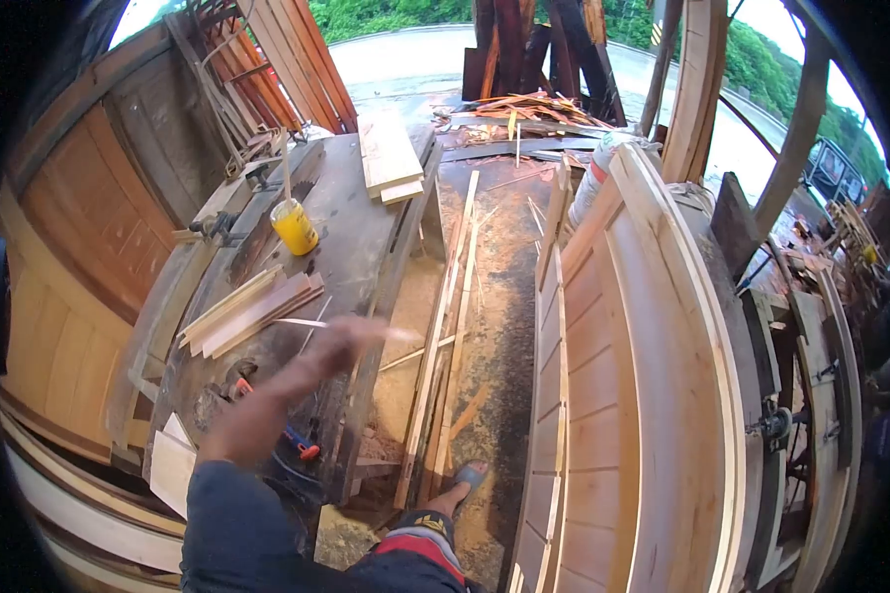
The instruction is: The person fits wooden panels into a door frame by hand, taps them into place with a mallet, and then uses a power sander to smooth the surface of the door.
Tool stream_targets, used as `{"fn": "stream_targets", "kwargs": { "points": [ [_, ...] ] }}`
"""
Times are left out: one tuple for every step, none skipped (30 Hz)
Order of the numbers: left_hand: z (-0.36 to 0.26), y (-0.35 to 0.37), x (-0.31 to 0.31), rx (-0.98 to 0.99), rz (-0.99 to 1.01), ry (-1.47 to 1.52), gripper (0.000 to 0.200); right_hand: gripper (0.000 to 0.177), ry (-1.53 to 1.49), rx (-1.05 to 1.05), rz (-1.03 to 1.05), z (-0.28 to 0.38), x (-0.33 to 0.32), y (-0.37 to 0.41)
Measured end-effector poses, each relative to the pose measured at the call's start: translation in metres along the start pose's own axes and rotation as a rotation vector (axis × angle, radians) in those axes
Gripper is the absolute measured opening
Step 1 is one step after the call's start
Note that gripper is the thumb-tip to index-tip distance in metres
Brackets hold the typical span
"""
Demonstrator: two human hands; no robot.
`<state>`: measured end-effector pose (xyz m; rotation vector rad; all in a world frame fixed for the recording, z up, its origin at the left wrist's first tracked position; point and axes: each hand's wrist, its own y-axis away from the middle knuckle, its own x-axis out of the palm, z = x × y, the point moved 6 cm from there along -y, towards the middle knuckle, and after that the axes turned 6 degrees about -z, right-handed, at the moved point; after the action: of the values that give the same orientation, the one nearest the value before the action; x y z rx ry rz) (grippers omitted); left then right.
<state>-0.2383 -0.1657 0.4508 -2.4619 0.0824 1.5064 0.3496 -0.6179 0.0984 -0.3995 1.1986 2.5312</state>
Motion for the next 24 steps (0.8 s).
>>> {"fn": "stream_targets", "kwargs": {
  "points": [
    [-0.091, -0.002, -0.011, 0.156, 0.094, 0.256, 0.037, 0.044, -0.067, -0.013, -0.021, 0.028, 0.014, 0.009],
    [-0.140, 0.013, 0.010, 0.323, 0.101, 0.191, 0.035, 0.045, -0.191, 0.053, 0.047, 0.081, 0.028, 0.029],
    [-0.188, 0.028, 0.030, 0.490, 0.094, 0.132, 0.033, 0.046, -0.258, 0.018, 0.041, 0.119, 0.039, 0.042],
    [-0.232, 0.046, 0.071, 0.503, 0.308, 0.188, 0.038, 0.049, -0.251, 0.043, 0.128, 0.111, 0.049, 0.026],
    [-0.275, 0.067, 0.098, 0.581, 0.506, 0.256, 0.034, 0.049, -0.493, 0.068, 0.229, 0.141, 0.059, 0.044],
    [-0.310, 0.093, 0.121, 0.725, 0.421, 0.338, 0.033, 0.042, -0.786, 0.296, 0.252, 0.137, 0.072, 0.033],
    [-0.335, 0.117, 0.152, 0.782, 0.559, 0.453, 0.034, 0.040, -0.811, 0.323, 0.295, 0.131, 0.079, 0.025],
    [-0.357, 0.142, 0.185, 0.836, 0.698, 0.574, 0.035, 0.038, -0.834, 0.347, 0.332, 0.123, 0.080, 0.016],
    [-0.372, 0.182, 0.231, 0.874, 0.807, 0.567, 0.035, 0.036, -0.866, 0.372, 0.366, 0.112, 0.080, 0.010],
    [-0.377, 0.219, 0.272, 0.926, 0.928, 0.560, 0.035, 0.034, -0.914, 0.396, 0.389, 0.099, 0.079, 0.006],
    [-0.380, 0.237, 0.291, 0.974, 0.903, 0.659, 0.035, 0.033, -0.979, 0.429, 0.389, 0.075, 0.073, 0.011],
    [-0.383, 0.265, 0.307, 1.019, 0.907, 0.778, 0.035, 0.031, -1.065, 0.476, 0.369, 0.042, 0.067, 0.032],
    [-0.390, 0.288, 0.306, 1.063, 0.939, 0.914, 0.036, 0.029, -1.175, 0.525, 0.327, 0.025, 0.064, 0.071],
    [-0.391, 0.306, 0.319, 1.076, 1.156, 1.002, 0.037, 0.025, -1.258, 0.527, 0.238, 0.015, 0.064, 0.087],
    [-0.392, 0.313, 0.327, 1.091, 1.242, 1.022, 0.040, 0.024, -1.250, 0.454, 0.131, -0.003, 0.066, 0.092],
    [-0.400, 0.305, 0.317, 1.120, 1.311, 0.842, 0.041, 0.023, -1.231, 0.494, 0.048, 0.013, 0.052, 0.115],
    [-0.389, 0.304, 0.331, 1.128, 1.208, 0.818, 0.040, 0.023, -1.190, 0.543, 0.003, 0.010, 0.043, 0.126],
    [-0.401, 0.289, 0.342, 1.005, 1.472, 0.694, 0.041, 0.023, -1.136, 0.588, -0.016, 0.003, 0.036, 0.132],
    [-0.402, 0.275, 0.358, 0.932, 1.424, 0.624, 0.040, 0.030, -1.069, 0.601, -0.071, -0.007, 0.028, 0.132],
    [-0.391, 0.271, 0.395, 0.858, 1.369, 0.614, 0.038, 0.037, -0.983, 0.608, -0.112, -0.024, 0.023, 0.130],
    [-0.386, 0.261, 0.426, 0.803, 1.294, 0.533, 0.035, 0.036, -1.001, 0.605, -0.149, -0.060, 0.035, 0.111],
    [-0.400, 0.250, 0.442, 0.843, 1.144, 0.400, 0.032, 0.035, -1.015, 0.591, -0.174, -0.103, 0.046, 0.095],
    [-0.406, 0.239, 0.470, 0.784, 1.095, 0.415, 0.032, 0.039, -1.027, 0.631, -0.194, -0.104, 0.041, 0.089],
    [-0.409, 0.234, 0.495, 0.742, 1.105, 0.287, 0.036, 0.043, -1.033, 0.662, -0.214, -0.099, 0.030, 0.077]
  ]
}}
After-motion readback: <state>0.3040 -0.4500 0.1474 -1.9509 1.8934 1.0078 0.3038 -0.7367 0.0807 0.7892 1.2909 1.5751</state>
